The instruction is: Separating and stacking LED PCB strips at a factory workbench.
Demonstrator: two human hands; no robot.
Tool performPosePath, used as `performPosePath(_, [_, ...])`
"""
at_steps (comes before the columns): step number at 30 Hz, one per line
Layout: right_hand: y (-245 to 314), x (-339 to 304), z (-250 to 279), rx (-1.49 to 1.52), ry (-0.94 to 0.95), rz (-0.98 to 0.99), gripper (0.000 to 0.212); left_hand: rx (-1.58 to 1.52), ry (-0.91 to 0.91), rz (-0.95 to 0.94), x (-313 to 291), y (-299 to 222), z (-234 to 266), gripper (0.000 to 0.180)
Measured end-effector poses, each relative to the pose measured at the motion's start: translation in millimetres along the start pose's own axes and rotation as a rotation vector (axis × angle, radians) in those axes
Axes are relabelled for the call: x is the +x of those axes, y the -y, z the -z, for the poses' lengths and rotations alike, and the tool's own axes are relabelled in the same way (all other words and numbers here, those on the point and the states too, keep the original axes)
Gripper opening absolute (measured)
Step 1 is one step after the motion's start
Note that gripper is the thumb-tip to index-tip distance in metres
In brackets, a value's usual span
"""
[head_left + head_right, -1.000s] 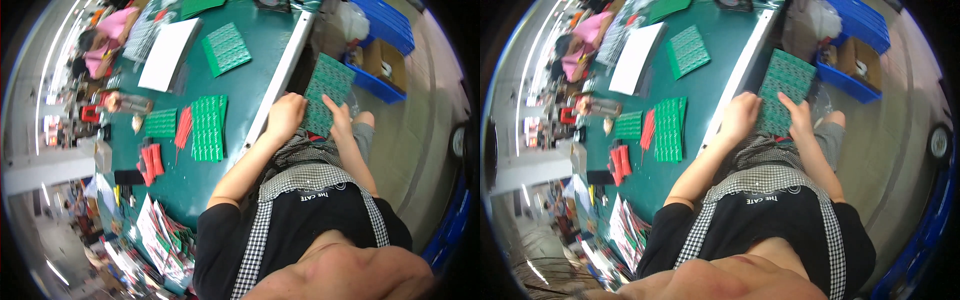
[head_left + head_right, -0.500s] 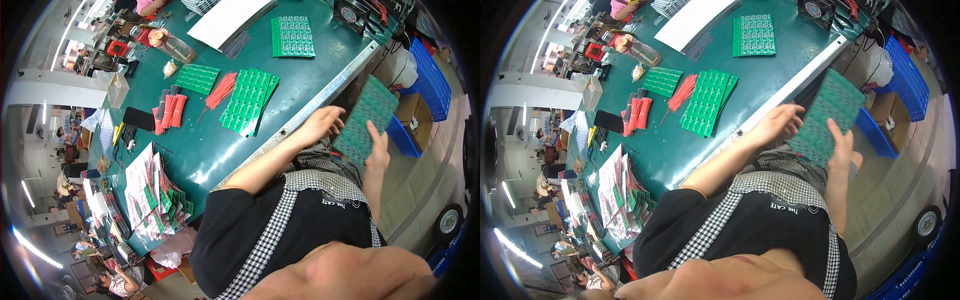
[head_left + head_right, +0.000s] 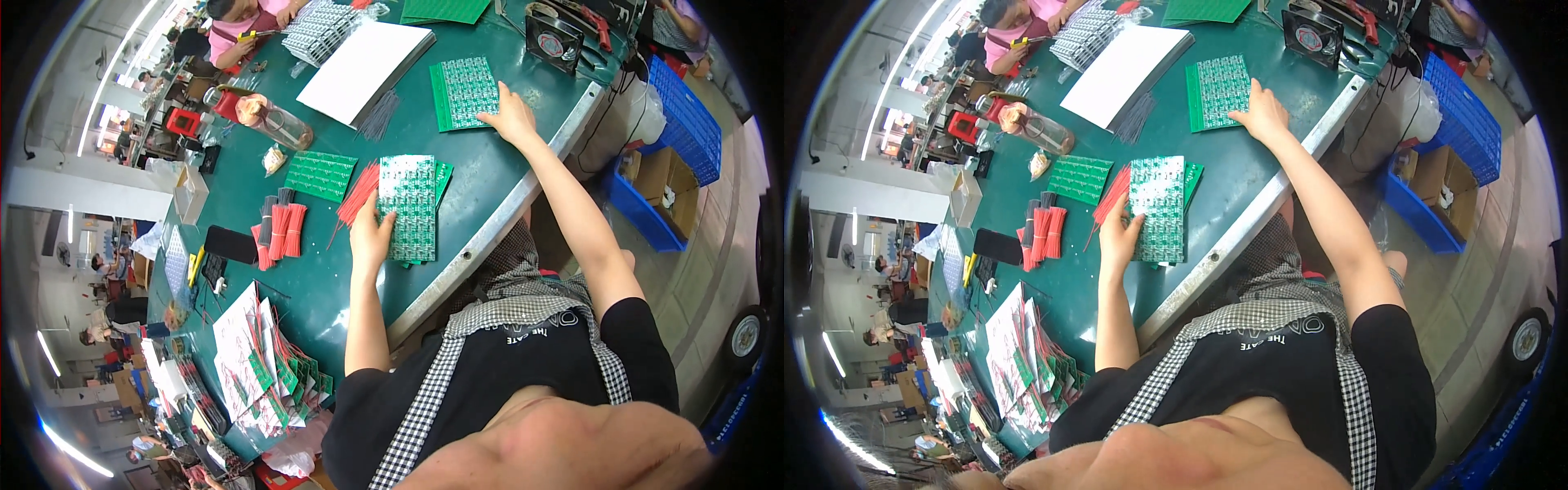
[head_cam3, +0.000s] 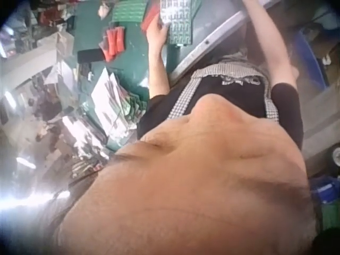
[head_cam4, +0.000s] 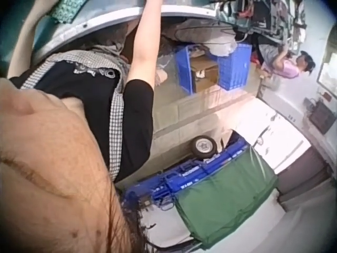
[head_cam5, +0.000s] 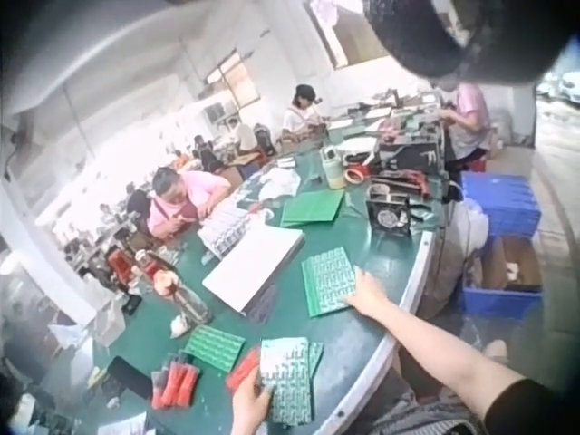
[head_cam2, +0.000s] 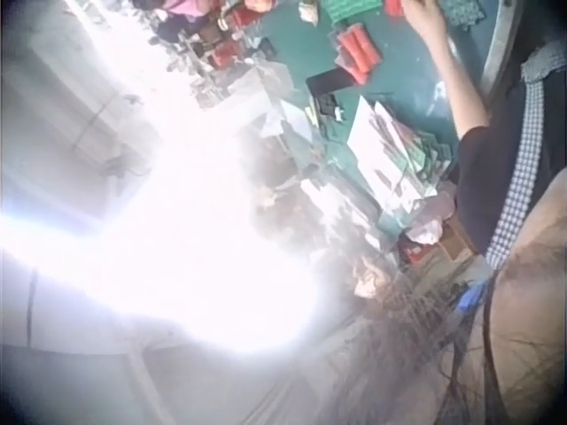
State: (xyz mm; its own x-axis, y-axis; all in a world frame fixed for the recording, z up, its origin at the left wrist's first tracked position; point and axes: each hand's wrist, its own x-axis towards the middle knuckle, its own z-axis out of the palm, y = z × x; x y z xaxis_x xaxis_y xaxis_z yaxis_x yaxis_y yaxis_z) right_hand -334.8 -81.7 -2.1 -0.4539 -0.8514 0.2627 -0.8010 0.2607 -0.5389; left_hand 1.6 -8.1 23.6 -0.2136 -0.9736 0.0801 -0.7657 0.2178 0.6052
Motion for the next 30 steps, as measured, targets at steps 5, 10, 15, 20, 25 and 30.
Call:
performPosePath(5, [-41.4, 21.5, 7.7, 0.158, 0.034, -0.069, 0.06, 0.313, -0.241, -0.323, 1.7, -29.2, -1.5, 0.044])
performPosePath(10, [-20.8, -44.2, 65.0, 1.285, 0.304, -0.301, 0.027, -0.473, 0.119, -0.13, 16.1, -79.2, -26.1, 0.047])
performPosePath(15, [-2.9, -195.0, 104.2, 1.349, 0.322, -0.276, 0.045, -1.111, 0.445, -0.099, 12.2, -130.5, -79.6, 0.062])
performPosePath(20, [-52.2, -225.1, 116.0, 1.903, 0.32, -0.69, 0.036, -0.785, 0.702, -0.295, -28.3, -151.5, -111.2, 0.069])
performPosePath(25, [-81.6, -226.4, 85.8, 1.773, 0.013, -0.909, 0.026, 0.156, 0.286, -0.641, -31.1, -168.1, -105.9, 0.045])
performPosePath(30, [-60.8, -208.5, 80.0, 1.696, -0.068, -0.854, 0.025, 0.111, 0.171, -0.656, 10.1, -162.0, -112.6, 0.045])
